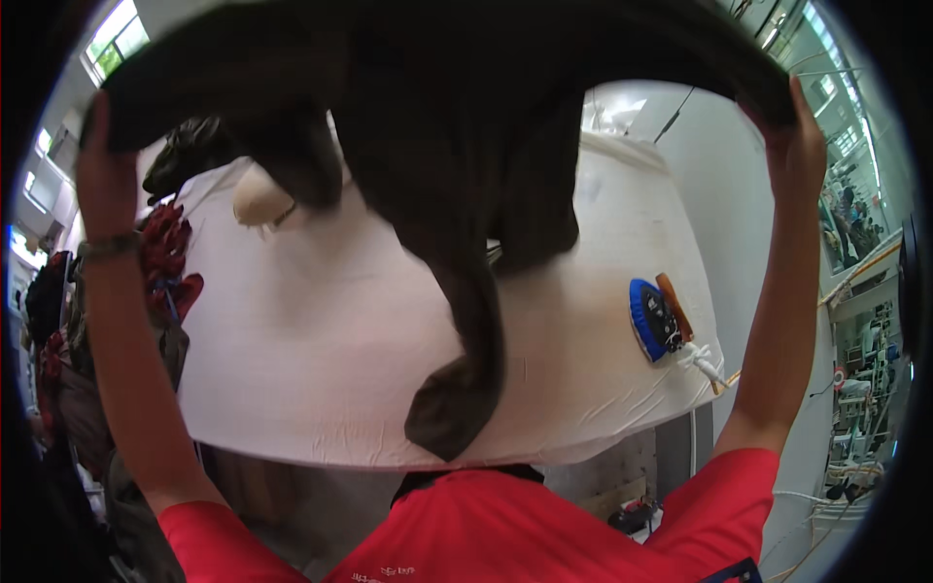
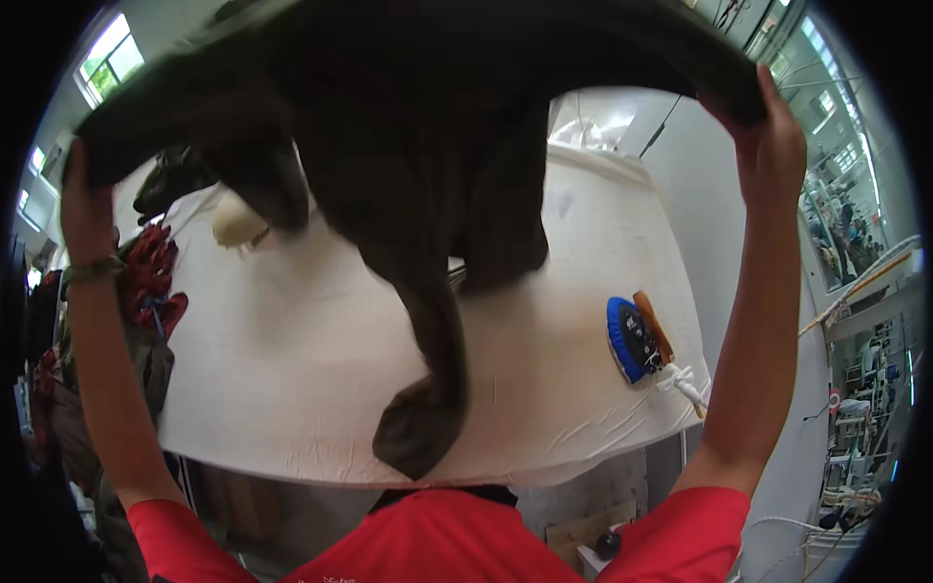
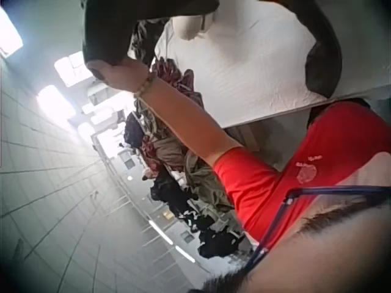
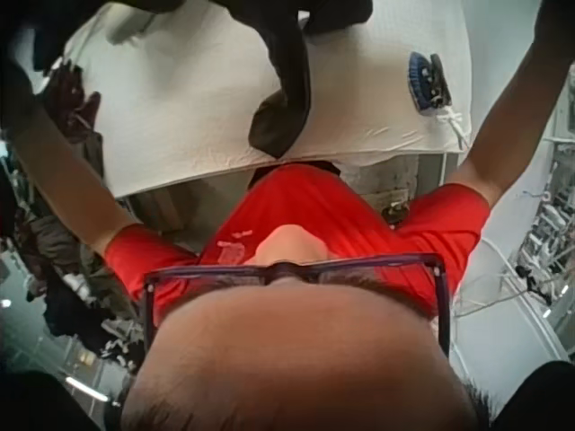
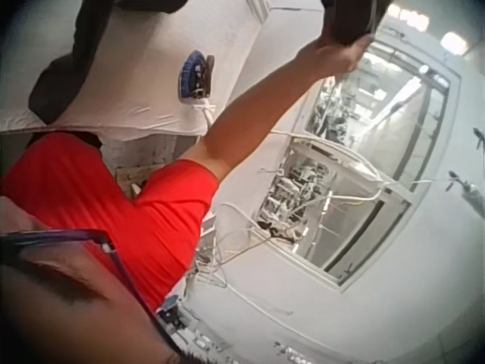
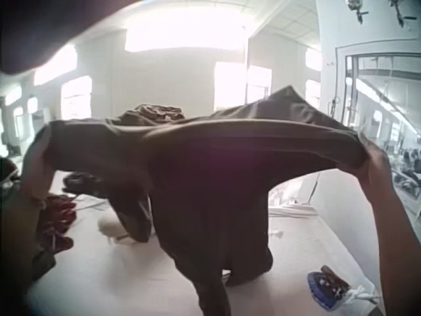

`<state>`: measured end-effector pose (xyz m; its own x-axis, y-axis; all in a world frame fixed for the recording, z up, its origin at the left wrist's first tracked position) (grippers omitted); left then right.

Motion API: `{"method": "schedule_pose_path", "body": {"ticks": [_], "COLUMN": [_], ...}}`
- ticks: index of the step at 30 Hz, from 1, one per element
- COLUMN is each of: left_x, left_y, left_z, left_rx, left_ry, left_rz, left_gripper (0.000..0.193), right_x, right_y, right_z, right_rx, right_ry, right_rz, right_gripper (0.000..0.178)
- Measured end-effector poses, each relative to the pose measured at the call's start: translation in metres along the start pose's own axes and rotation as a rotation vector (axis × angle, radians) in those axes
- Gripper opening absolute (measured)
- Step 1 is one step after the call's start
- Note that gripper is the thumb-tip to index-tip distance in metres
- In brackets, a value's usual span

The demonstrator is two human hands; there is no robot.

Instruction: The recorder is ironing a garment on an industrial ironing table, meticulously pressing different sections of the fabric.

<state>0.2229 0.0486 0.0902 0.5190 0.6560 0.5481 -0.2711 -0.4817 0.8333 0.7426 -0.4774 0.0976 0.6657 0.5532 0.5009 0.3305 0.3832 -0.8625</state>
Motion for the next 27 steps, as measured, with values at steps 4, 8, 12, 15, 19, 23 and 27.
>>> {"method": "schedule_pose_path", "body": {"ticks": [4, 8, 12, 15, 19, 23, 27], "left_x": [-0.011, -0.066, -0.179, -0.271, -0.387, -0.452, -0.488], "left_y": [0.014, -0.022, -0.085, -0.106, -0.164, -0.165, -0.170], "left_z": [-0.008, 0.012, 0.057, 0.079, 0.075, 0.059, 0.066], "left_rx": [1.163, 1.434, 0.365, 0.452, 0.362, 0.267, 0.449], "left_ry": [-0.188, -0.410, -0.289, -0.484, -0.528, -0.483, -0.723], "left_rz": [0.249, -0.069, -0.710, -0.832, -1.041, -1.106, -1.221], "left_gripper": [0.062, 0.044, 0.042, 0.038, 0.035, 0.036, 0.032], "right_x": [0.042, 0.007, -0.107, -0.221, -0.302, -0.352, -0.416], "right_y": [0.070, 0.133, 0.185, 0.232, 0.251, 0.250, 0.290], "right_z": [-0.020, -0.010, -0.029, -0.051, -0.050, -0.068, -0.111], "right_rx": [-0.225, -0.220, -0.419, -0.307, -0.267, -0.292, -0.333], "right_ry": [-0.010, -0.254, -0.243, -0.134, -0.192, -0.220, -0.149], "right_rz": [0.262, 0.382, 0.652, 0.893, 1.010, 1.020, 1.009], "right_gripper": [0.038, 0.034, 0.027, 0.028, 0.027, 0.026, 0.025]}}
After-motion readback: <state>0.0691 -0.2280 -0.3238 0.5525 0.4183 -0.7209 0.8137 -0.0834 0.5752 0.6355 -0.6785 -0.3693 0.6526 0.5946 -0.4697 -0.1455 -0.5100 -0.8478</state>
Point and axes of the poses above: each hand's wrist, its own x-axis towards the middle knuckle, its own z-axis out of the palm, y = z × x, the point moved 8 cm from there along x, towards the middle knuckle, and after that the axes turned 12 degrees about -y, right-handed, at the moved point
